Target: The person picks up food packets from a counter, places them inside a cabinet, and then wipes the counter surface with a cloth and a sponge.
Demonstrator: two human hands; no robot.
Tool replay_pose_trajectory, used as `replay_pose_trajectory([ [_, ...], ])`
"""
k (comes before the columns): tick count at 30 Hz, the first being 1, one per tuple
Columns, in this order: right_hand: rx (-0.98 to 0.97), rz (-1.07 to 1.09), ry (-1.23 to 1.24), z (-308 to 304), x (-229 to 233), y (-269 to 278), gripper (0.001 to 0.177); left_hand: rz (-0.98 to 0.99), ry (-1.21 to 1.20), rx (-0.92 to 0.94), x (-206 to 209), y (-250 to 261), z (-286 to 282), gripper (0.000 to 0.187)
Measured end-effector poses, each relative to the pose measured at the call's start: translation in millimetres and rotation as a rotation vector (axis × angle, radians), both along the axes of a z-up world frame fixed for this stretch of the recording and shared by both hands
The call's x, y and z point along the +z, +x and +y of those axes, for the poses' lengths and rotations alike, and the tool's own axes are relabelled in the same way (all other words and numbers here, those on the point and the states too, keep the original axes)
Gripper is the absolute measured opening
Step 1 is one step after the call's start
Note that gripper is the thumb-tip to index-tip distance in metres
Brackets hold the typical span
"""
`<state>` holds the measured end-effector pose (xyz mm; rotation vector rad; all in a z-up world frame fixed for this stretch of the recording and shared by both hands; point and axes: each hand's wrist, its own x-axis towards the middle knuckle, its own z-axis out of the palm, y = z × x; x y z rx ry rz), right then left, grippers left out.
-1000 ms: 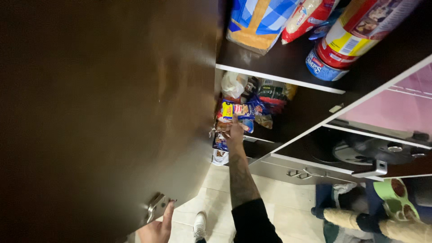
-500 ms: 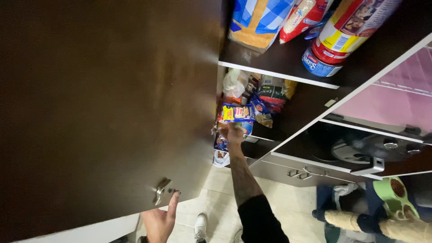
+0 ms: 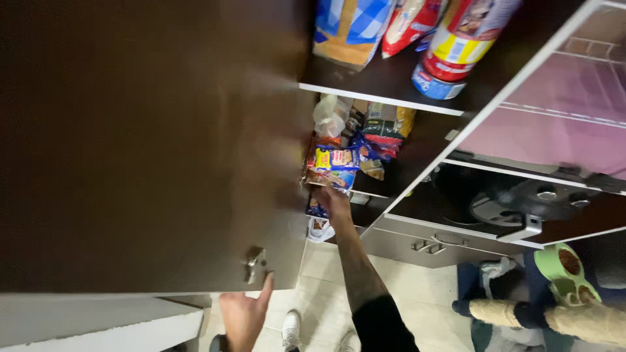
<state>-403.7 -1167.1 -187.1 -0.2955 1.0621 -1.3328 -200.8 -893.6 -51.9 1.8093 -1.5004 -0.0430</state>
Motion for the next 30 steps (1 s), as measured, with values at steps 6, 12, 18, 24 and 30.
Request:
replay_pose_trajectory([
  [6,0.141,0.598,0.058,138.7,111.8,-64.5,0.048,0.315,-0.076,-0.148,27.3,-77.8,-3.6,0.054],
  [12,-0.351,0.09,-0.022,227.5,12.7,-167.1,0.025,0.278,-0.138,-0.658,25.2,-180.1,-69.9,0.031],
  [18,-0.422,0.273,0.185,320.9,89.8,-200.6,0.032,0.091,-0.203,-0.483,-38.5,-254.9,-192.2,0.028],
  [24,-0.553,0.256,0.136,363.3,92.4,-172.8,0.034,0.006,-0.251,-0.556,-41.9,-257.4,-248.9,0.035],
  [30,-0.775,0.29,0.091,423.7,119.7,-82.4,0.037,0.26,-0.233,-0.674,-33.2,-232.6,-230.9,0.023],
])
